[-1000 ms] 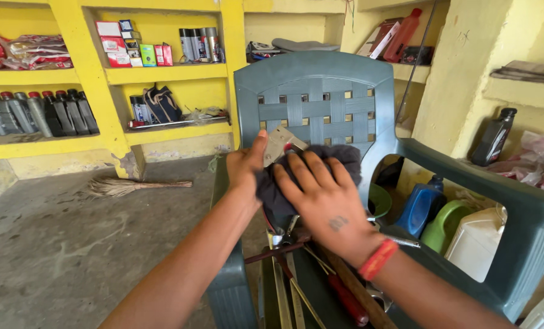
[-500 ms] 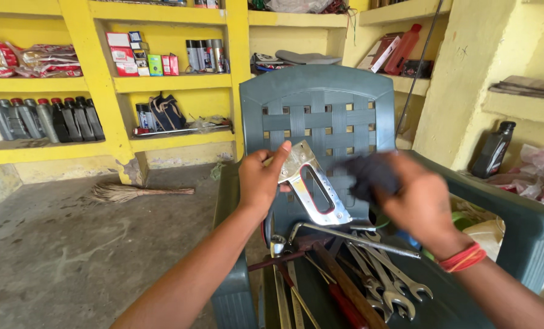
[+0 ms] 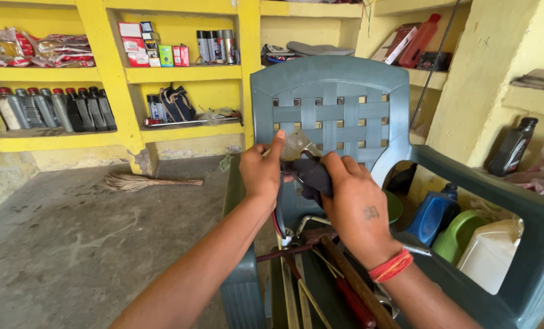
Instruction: The person wipes various metal hand tools with a dark cloth, picking each tool from a pile on a green plastic chair, wiping it, and placing it back. The tools include wrenches, a socket, a T-handle bar, and a metal clamp. The person handles the tools one at a time and does not place them into a toolbox or shelf within the clip.
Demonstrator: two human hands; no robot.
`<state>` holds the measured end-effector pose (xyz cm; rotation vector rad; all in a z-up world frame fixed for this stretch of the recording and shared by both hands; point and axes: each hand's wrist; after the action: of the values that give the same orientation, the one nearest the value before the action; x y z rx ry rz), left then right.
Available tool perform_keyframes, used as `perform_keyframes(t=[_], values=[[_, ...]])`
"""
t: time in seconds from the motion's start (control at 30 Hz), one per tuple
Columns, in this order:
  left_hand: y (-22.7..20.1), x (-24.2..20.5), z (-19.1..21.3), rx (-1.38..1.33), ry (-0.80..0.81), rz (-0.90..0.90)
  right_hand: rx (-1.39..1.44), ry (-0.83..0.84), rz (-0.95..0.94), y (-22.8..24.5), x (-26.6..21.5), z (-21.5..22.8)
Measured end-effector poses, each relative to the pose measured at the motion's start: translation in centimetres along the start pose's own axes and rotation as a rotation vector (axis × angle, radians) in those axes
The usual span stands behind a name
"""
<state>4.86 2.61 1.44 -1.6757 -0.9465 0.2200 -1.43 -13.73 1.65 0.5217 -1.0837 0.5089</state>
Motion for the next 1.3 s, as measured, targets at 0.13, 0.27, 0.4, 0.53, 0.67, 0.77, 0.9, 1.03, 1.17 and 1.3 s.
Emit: perform_keyframes(t=[0.13, 0.27, 0.4, 0.53, 0.67, 0.77, 0.9, 1.03, 1.17, 1.3], values=[[-0.1, -1.0, -0.3, -0.044, 0.078, -0.015, -0.116, -0.027, 0.090, 0.8, 1.1, 0.1], [0.8, -1.3, -0.6, -0.085, 0.082, 0.044, -0.143, -0.132, 0.235, 1.1, 2.1, -0.7], [1.6, -0.1, -0.2, -0.043, 0.010, -0.144, -0.069, -0.280, 0.391, 1.0, 0.8, 0.0], [1.5, 0.1, -0.2, -0.067, -0.019, -0.227, 0.024, -0.053, 0.180, 0.3, -0.5, 1.6], [0.5, -1.2, -0.5, 0.045, 0.086, -0.008, 0.096, 0.063, -0.075, -0.7, 0.7, 1.7], [-0.1, -2.2, -0.8, 0.053, 0.154, 0.027, 0.055, -0.031, -0.014, -0.5, 1.4, 0.8], [-0.4, -1.7, -0.6, 0.042, 0.110, 0.044, 0.021, -0.081, 0.056, 0.2, 1.8, -0.1], [0.2, -0.8, -0.1, 0.042, 0.017, -0.029, -0.005, 0.082, -0.084, 0.1, 1.6, 0.1], [0.6, -0.5, -0.4, 0.101, 0.029, -0.140, -0.055, 0.273, -0.206, -1.1, 1.3, 0.5], [0.5, -1.1, -0.1, 0.191, 0.092, -0.251, -0.013, 0.445, -0.249, -4.0, 1.5, 1.0]])
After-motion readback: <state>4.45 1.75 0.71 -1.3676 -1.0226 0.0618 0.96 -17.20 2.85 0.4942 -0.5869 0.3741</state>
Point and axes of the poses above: each hand's wrist, its own x-axis towards the middle knuckle, its own z-axis out of the back of the hand, y = z × x, and after that the axes turned 11 degrees about -y, right-handed
